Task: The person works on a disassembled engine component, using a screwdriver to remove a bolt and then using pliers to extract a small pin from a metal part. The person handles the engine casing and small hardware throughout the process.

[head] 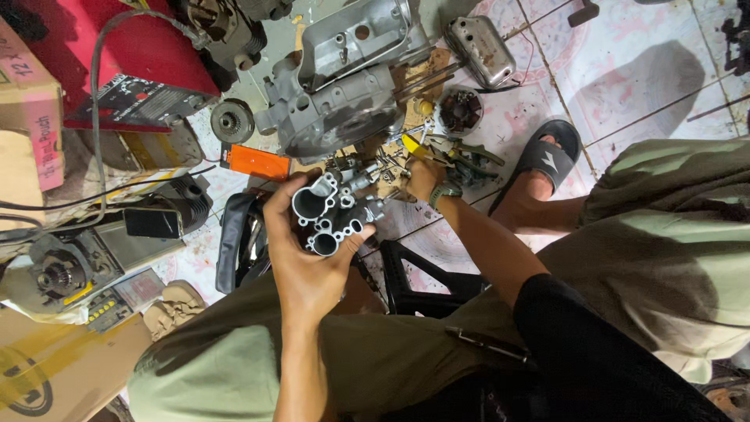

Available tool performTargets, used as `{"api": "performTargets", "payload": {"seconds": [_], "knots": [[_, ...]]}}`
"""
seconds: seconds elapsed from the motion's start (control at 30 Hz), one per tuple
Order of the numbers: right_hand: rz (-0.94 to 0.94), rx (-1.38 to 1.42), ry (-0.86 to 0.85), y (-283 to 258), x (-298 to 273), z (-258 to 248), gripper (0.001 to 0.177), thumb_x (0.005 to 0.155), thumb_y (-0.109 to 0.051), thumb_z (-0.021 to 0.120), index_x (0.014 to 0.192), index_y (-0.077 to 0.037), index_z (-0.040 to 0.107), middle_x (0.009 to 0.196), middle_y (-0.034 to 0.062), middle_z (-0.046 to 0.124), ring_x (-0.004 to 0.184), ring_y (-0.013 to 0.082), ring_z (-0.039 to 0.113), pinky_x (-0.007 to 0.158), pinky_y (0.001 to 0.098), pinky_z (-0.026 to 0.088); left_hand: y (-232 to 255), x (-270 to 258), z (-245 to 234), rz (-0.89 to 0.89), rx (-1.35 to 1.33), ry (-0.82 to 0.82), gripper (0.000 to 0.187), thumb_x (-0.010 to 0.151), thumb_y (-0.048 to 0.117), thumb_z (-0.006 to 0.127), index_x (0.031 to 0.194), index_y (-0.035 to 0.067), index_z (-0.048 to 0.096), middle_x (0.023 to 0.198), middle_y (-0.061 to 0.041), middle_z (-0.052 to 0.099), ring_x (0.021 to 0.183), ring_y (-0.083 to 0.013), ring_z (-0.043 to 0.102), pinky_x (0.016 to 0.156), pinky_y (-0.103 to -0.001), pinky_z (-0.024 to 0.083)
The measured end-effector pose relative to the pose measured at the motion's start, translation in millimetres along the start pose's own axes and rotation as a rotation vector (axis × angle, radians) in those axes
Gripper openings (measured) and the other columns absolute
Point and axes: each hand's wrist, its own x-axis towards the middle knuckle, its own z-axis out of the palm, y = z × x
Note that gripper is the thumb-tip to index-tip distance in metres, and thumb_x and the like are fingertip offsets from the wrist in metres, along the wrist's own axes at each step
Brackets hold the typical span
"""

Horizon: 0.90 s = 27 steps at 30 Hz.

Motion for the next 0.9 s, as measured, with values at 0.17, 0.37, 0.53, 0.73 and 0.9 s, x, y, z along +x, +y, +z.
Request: {"api": "performTargets", "payload": {"seconds": [0.17, 0.37, 0.53, 0.73, 0.9], "knots": [[0.049, -0.075, -0.081, -10.9, -1.4, 3.4, 0.027, 0.078, -0.038, 0.070, 0.080, -0.011, 0.066, 0.083, 0.0083, 0.065, 0.078, 0.0230, 0.065, 0.059, 0.0371, 0.053, -5.6, 5.3, 2.7, -0.023, -0.020, -0.007, 0.074, 0.065, 0.015, 0.082, 0.125, 0.006, 0.040, 0.123, -0.010, 0.049, 0.109, -0.0168, 0.053, 0.098, -0.027, 0.042], [0.127, -0.018, -0.191, -19.6, -2.8, -10.2, 0.039, 0.084, -0.047, 0.060, 0.084, -0.008, 0.067, 0.088, 0.0138, 0.067, 0.083, 0.0291, 0.065, 0.066, 0.0417, 0.051, -5.6, 9.4, 5.8, -0.018, -0.026, -0.007, 0.074, 0.065, 0.018, 0.082, 0.124, 0.006, 0.040, 0.122, -0.010, 0.051, 0.108, -0.0170, 0.054, 0.097, -0.027, 0.043], [0.111, 0.000, -0.164, -18.5, -5.2, -12.2, 0.038, 0.081, -0.043, 0.067, 0.095, -0.008, 0.062, 0.089, 0.0115, 0.066, 0.084, 0.0283, 0.065, 0.063, 0.0425, 0.054, 0.0, 10.4, 8.9, -0.006, -0.055, -0.022, 0.073, 0.065, 0.014, 0.082, 0.124, 0.006, 0.040, 0.123, -0.011, 0.052, 0.109, -0.0180, 0.055, 0.098, -0.028, 0.044], [0.040, 0.328, -0.046, -6.1, -10.9, -51.6, 0.058, 0.079, -0.035, 0.070, 0.126, -0.005, 0.056, 0.097, 0.0159, 0.066, 0.080, 0.0284, 0.063, 0.055, 0.0370, 0.053, -2.6, 7.3, 9.6, 0.047, -0.015, -0.008, 0.073, 0.066, 0.018, 0.081, 0.124, 0.005, 0.039, 0.121, -0.011, 0.048, 0.109, -0.0179, 0.051, 0.099, -0.028, 0.041], [0.001, 0.537, -0.159, 2.3, -13.4, -107.8, 0.054, 0.082, -0.010, 0.066, 0.132, -0.006, 0.047, 0.129, 0.0179, 0.053, 0.101, 0.0248, 0.062, 0.075, 0.0272, 0.058, -1.0, 4.7, 11.1, 0.029, -0.051, -0.023, 0.073, 0.067, 0.015, 0.081, 0.125, 0.006, 0.039, 0.121, -0.010, 0.049, 0.107, -0.0167, 0.053, 0.095, -0.027, 0.044]]}}
